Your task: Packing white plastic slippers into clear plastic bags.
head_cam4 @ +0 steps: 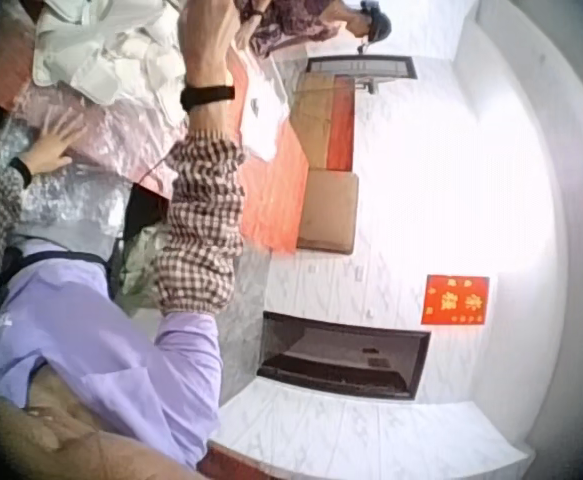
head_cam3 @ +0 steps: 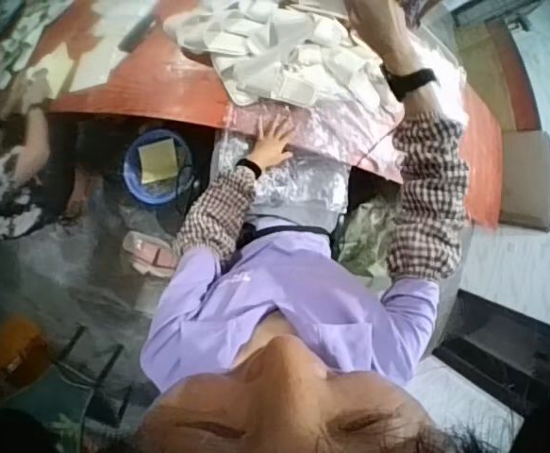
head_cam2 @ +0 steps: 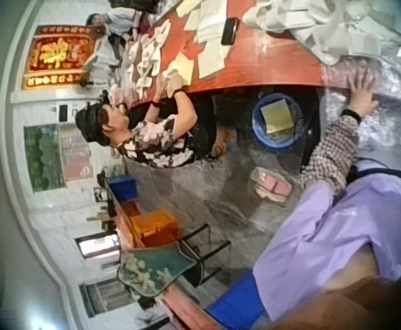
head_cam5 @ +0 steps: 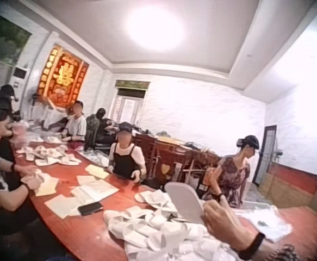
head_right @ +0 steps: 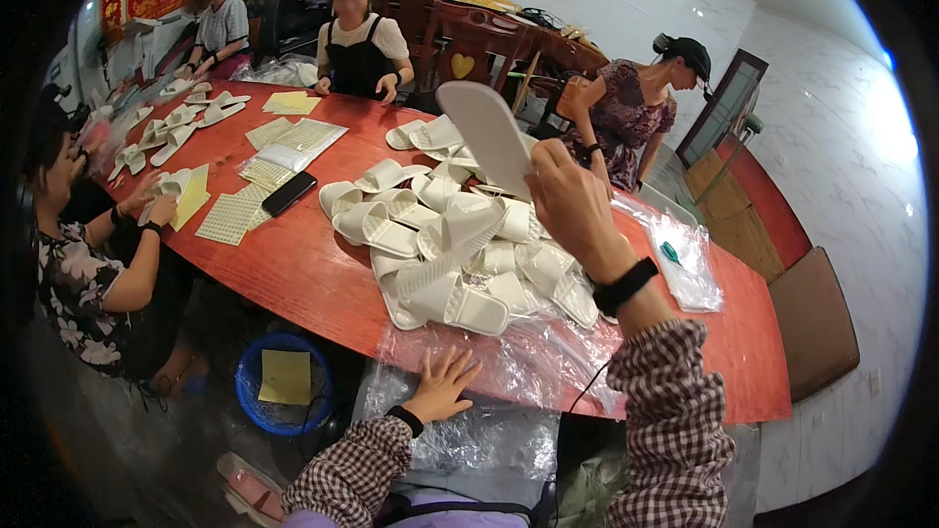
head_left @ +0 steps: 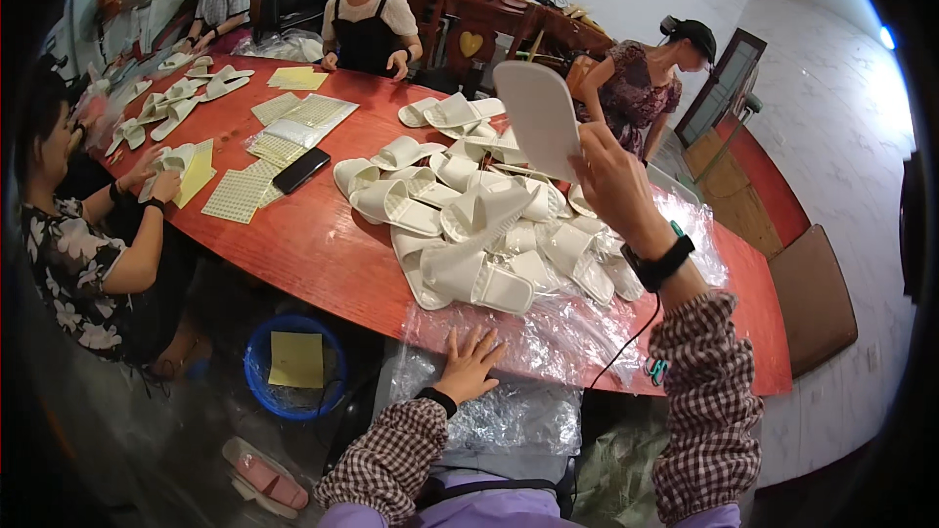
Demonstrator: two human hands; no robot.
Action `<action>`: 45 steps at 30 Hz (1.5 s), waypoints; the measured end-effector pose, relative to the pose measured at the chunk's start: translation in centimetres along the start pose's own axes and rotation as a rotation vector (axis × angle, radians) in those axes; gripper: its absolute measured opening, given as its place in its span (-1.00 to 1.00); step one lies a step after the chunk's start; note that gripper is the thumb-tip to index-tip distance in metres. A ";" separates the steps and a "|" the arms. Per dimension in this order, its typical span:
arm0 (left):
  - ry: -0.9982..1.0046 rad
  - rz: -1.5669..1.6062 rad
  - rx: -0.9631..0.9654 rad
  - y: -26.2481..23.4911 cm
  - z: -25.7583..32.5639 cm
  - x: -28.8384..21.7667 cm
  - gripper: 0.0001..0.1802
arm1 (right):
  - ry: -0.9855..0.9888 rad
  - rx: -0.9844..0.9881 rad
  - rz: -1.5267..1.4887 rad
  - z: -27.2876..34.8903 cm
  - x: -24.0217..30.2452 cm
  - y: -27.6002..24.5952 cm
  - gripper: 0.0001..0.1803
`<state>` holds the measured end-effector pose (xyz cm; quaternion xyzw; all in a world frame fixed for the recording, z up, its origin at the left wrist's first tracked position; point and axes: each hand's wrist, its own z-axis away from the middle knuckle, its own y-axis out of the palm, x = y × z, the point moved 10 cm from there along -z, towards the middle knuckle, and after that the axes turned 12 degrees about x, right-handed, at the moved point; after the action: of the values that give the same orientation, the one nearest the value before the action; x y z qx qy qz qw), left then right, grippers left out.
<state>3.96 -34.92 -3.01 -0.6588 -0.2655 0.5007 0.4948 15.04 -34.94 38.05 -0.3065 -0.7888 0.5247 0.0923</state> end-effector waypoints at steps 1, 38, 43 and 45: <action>-0.006 -0.031 0.030 0.3 0.0 0.1 -0.09 | -0.005 0.019 -0.018 1.0 1.0 -0.8 -0.79; -0.138 1.833 0.029 -3.6 9.6 2.8 -0.19 | 0.211 0.194 -0.168 32.1 5.4 11.6 -0.53; -0.178 1.783 -0.018 -4.1 9.8 1.5 -0.03 | 0.230 0.188 -0.208 33.2 6.5 14.1 -0.51; -0.257 1.570 0.006 -2.5 9.8 2.4 0.04 | 0.174 0.328 -0.193 34.1 7.5 17.3 -0.49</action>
<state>-3.88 -28.20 -1.74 -0.5893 0.2225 0.7759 -0.0353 -0.14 -52.40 6.73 -0.2547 -0.7076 0.6063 0.2586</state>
